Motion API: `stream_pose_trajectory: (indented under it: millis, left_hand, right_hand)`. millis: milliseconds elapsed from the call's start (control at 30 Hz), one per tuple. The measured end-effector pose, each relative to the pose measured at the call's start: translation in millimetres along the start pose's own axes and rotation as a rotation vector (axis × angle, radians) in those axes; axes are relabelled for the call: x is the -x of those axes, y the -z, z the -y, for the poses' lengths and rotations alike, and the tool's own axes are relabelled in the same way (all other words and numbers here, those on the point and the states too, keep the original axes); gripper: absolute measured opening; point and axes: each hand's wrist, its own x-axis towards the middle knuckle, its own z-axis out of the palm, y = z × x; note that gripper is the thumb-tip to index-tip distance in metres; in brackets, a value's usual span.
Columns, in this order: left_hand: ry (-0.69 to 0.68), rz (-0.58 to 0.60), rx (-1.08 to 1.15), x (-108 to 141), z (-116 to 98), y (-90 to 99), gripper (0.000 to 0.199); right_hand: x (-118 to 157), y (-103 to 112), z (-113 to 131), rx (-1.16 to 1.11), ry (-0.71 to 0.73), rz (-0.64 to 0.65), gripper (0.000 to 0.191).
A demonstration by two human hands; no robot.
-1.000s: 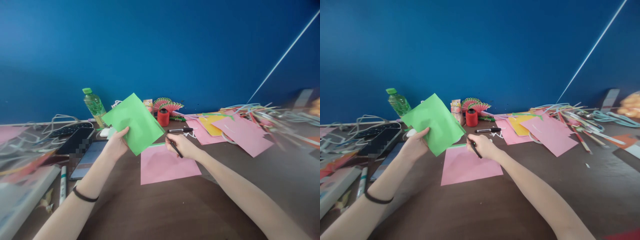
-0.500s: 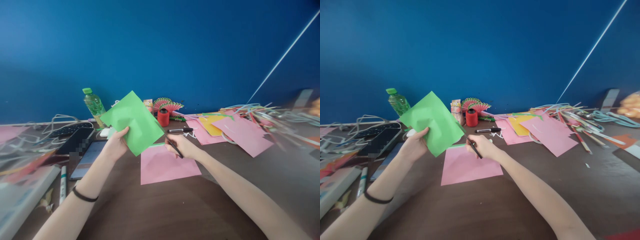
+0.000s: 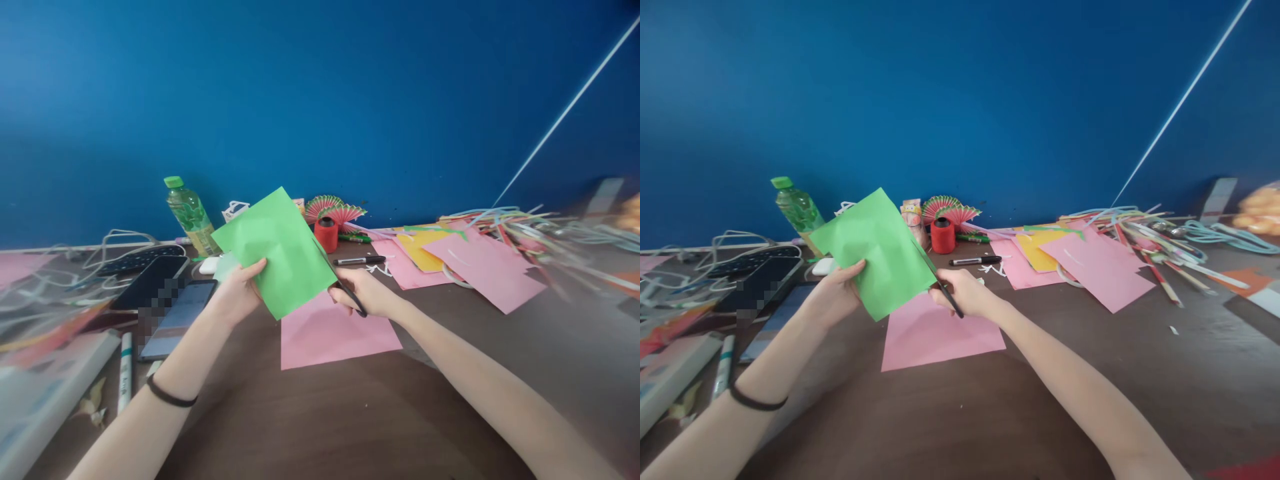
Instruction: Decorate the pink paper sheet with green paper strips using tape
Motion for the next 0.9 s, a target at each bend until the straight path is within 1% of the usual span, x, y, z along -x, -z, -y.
stream_pose_trajectory:
  millis: [133, 267, 467, 700, 900]
  left_hand:
    - [0.027, 0.026, 0.003, 0, 3, 0.3, 0.034]
    - [0.028, 0.047, 0.005, 0, 5, -1.1, 0.037]
    - [0.036, 0.073, -0.014, 0, 6, -2.9, 0.04]
    - [0.041, 0.036, -0.003, 2, 6, -3.6, 0.039]
    - [0.027, 0.049, -0.001, 2, 6, -4.0, 0.041]
  right_hand:
    - [1, 1, 4, 0.007, -0.005, -0.01, 0.005]
    - [3, 3, 10, 0.008, -0.021, -0.007, 0.004]
    - [3, 4, 12, -0.009, -0.041, 0.0, 0.013]
    - [4, 3, 14, -0.005, -0.037, -0.002, 0.009]
    - [4, 3, 13, -0.004, -0.012, -0.007, 0.008]
